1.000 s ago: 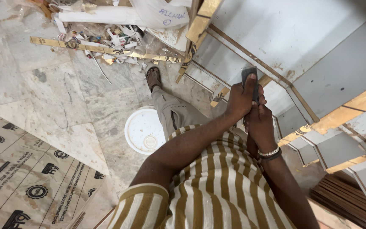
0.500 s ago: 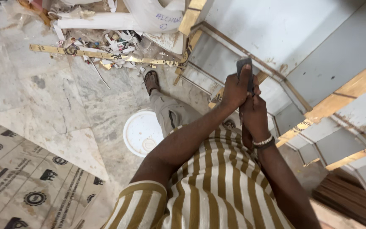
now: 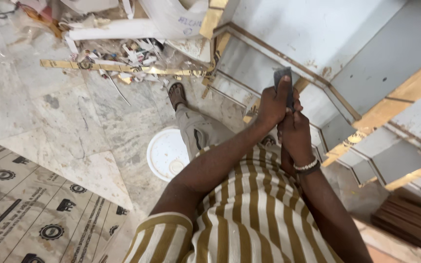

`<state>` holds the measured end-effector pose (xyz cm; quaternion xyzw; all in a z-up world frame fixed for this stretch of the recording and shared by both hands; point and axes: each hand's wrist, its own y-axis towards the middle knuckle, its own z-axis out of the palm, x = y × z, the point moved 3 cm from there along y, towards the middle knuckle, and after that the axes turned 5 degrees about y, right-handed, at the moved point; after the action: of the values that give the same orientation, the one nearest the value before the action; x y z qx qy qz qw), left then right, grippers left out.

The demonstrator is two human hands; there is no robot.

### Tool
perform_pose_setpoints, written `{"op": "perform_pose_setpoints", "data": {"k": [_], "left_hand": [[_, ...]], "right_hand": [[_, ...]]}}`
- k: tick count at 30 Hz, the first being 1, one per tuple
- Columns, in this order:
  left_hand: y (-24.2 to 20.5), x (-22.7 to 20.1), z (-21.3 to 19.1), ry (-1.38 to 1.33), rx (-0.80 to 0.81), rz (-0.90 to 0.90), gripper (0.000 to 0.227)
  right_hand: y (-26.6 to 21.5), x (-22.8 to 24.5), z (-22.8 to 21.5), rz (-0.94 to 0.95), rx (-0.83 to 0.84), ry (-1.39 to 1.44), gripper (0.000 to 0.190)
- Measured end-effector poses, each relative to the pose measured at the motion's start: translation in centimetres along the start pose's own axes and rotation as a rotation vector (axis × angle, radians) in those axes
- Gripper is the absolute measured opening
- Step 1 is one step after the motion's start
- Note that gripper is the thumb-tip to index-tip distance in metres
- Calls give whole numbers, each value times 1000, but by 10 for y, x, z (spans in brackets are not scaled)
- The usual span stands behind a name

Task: The person uses a metal scraper to remove residue and adhesive from the edges of wooden shelves in a partially assembled cabinet. They repeatedly scrape the same areas and occasionally wipe the surface with their hand to clear debris.

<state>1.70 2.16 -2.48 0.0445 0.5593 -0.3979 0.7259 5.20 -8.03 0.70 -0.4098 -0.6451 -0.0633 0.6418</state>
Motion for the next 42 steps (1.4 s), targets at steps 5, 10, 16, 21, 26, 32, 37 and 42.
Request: {"op": "perform_pose_setpoints", "data": {"k": [5,10,16,21,26,32,37,42], "left_hand": [[-6,3,2,-2,-7,-51,63],[-1,-3,-1,-57,2,-46,62],[5,-8,-1,14,-2,6,64],[3,-6,-6,-39,-5,-14,64],[3,-14,-9,-5,-21,-33,63],[-3,-12,-4,-63,-7,-7,61],[0,-9,-7,-45,-25,44,64],[1,-16,-13,-93,-35,47,61]], "right_hand": [[-8,5,-4,30,-1,-31,35],[0,10,2,21,13,-63,35],[7,10,0,3,18,-93,34],[4,6,3,25,31,-16,33],[8,10,6,-8,40,-113,36],[0,10,5,25,30,-89,29],[6,8,3,-4,37,-110,36],[11,13,10,-16,58,-136,32]]}}
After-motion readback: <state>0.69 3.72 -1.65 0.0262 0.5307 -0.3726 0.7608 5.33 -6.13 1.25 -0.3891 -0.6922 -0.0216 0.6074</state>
